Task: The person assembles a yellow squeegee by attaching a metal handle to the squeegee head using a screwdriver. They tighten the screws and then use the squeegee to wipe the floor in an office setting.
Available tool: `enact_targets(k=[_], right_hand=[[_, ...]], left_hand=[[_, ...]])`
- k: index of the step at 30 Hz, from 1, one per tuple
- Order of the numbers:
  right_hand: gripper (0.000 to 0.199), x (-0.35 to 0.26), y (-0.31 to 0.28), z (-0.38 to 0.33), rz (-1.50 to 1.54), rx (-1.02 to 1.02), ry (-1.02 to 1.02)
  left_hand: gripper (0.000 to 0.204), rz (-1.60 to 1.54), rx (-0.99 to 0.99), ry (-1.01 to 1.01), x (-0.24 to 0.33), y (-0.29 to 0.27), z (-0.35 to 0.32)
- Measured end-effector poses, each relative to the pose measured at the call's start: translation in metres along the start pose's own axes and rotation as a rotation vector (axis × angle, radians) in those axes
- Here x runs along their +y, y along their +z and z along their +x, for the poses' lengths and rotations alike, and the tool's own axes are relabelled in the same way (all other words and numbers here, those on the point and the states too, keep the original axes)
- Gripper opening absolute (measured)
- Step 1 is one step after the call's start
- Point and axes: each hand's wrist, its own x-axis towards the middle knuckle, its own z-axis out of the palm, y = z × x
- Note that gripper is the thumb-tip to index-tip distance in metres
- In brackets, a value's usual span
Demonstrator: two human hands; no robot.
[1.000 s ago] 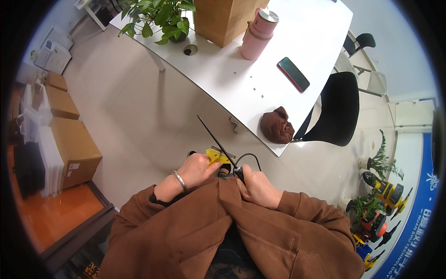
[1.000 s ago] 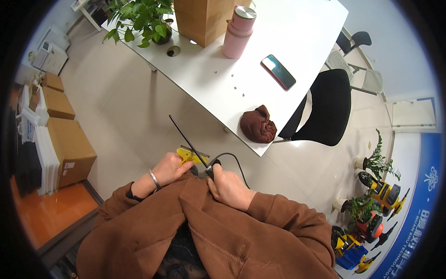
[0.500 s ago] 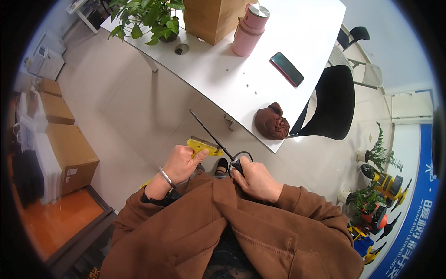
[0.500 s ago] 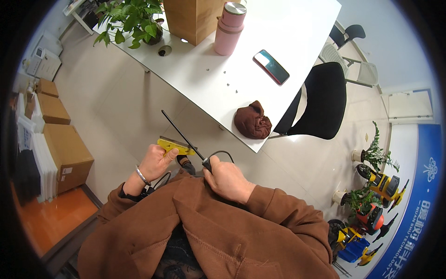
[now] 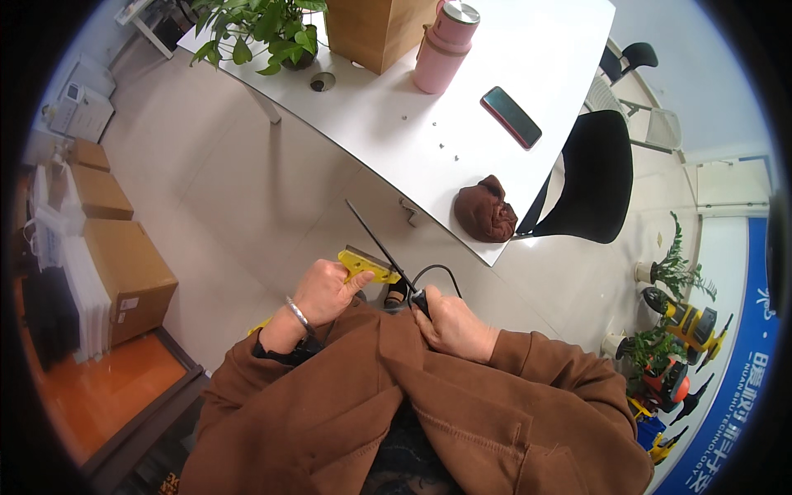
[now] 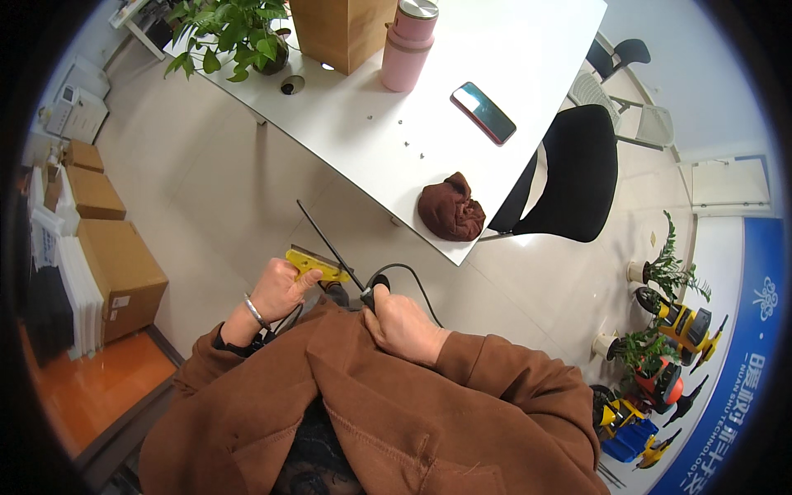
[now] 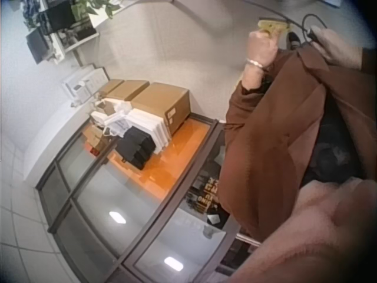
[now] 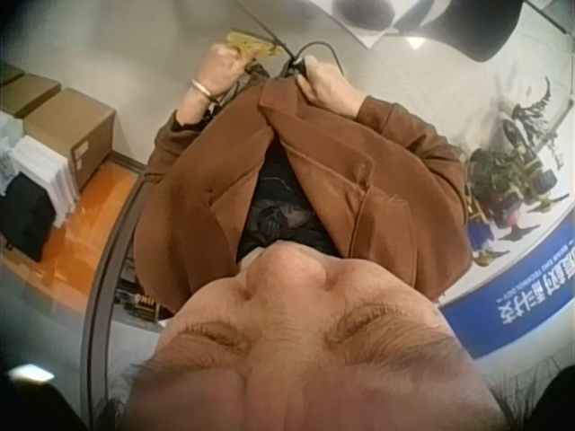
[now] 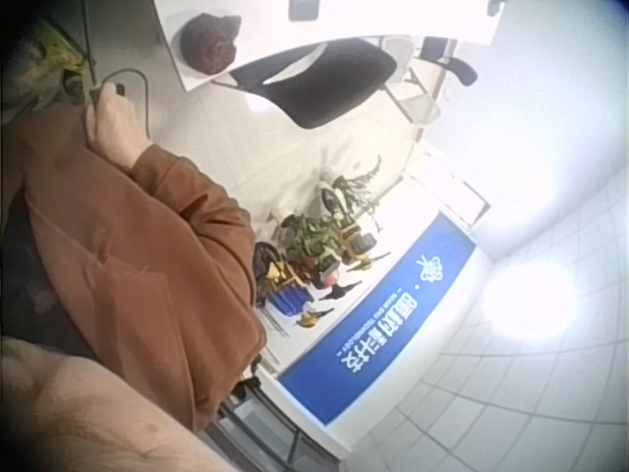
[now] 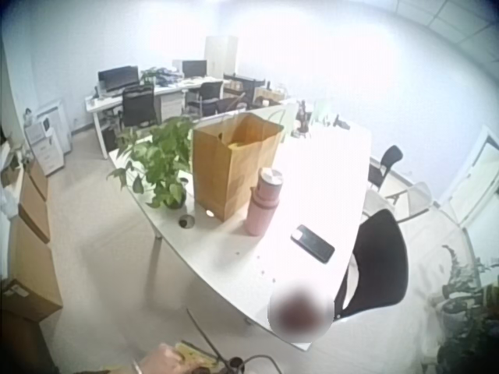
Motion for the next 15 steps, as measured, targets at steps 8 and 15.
enact_targets(k=[8,15], right_hand=[[0.029,0.001,0.005,0.001,0.021,0.032,-0.016],[0.026,-0.001,-0.007,0.009,0.136,0.019,0.072]], left_hand=[[0.058,-0.005,-0.032,-0.010,0.003,-0.003,0.003],[0.059,0.011,-0.117,-0.115,-0.003,-0.013,0.008]])
